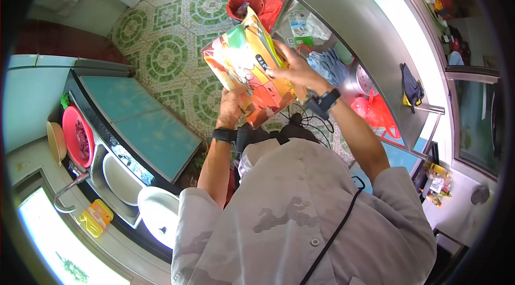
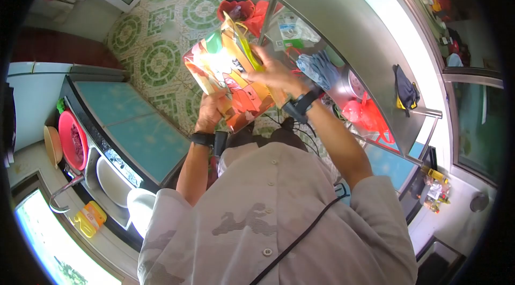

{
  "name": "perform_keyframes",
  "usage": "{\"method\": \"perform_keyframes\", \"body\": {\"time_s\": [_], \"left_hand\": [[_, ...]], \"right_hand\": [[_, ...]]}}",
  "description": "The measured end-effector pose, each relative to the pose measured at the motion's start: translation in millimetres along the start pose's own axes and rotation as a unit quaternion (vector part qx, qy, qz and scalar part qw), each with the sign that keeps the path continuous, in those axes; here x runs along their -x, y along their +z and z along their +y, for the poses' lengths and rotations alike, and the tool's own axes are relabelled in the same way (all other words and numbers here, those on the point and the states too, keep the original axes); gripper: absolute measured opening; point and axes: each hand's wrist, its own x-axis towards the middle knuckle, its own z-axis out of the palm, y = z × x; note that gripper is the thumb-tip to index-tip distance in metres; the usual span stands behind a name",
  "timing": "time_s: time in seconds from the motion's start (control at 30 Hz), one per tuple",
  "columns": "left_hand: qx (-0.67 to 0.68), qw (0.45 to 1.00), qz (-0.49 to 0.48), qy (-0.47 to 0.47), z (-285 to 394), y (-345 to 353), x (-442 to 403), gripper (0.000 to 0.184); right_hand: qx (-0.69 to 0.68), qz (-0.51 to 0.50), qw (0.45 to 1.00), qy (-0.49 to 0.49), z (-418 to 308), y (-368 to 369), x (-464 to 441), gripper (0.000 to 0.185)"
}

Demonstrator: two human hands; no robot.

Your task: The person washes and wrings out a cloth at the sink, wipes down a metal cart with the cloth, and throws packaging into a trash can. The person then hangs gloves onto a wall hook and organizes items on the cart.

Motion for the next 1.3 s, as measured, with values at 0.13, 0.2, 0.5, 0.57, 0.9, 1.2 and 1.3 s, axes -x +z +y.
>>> {"method": "perform_keyframes", "body": {"time_s": [0.13, 0.2, 0.5, 0.57, 0.9, 1.2, 1.3], "left_hand": [[-0.007, 1.000, 0.002, 0.016, -8, 25, 0, 0.031], [0.041, 0.995, -0.090, 0.028, -13, 14, -5, 0.039], [0.004, 0.973, -0.230, -0.011, 71, -35, -18, 0.082], [-0.031, 0.968, -0.248, -0.014, 83, -31, -21, 0.090], [-0.224, 0.939, -0.254, -0.065, 81, 17, -22, 0.078], [-0.106, 0.971, -0.174, -0.125, 22, -24, -8, 0.037], [-0.092, 0.970, -0.161, -0.159, 8, -44, -3, 0.024]], "right_hand": [[0.265, 0.173, 0.948, 0.024, 0, 37, 0, 0.066], [0.254, 0.167, 0.952, 0.039, -1, 29, -2, 0.065], [0.158, -0.124, 0.979, 0.033, -22, -62, -19, 0.083], [0.158, -0.118, 0.979, 0.047, -34, -70, -24, 0.085], [0.362, -0.100, 0.927, -0.009, -47, -71, -18, 0.056], [0.323, -0.103, 0.938, -0.073, -18, -46, 50, 0.059], [0.140, -0.288, 0.947, -0.009, -3, -51, 62, 0.070]]}}
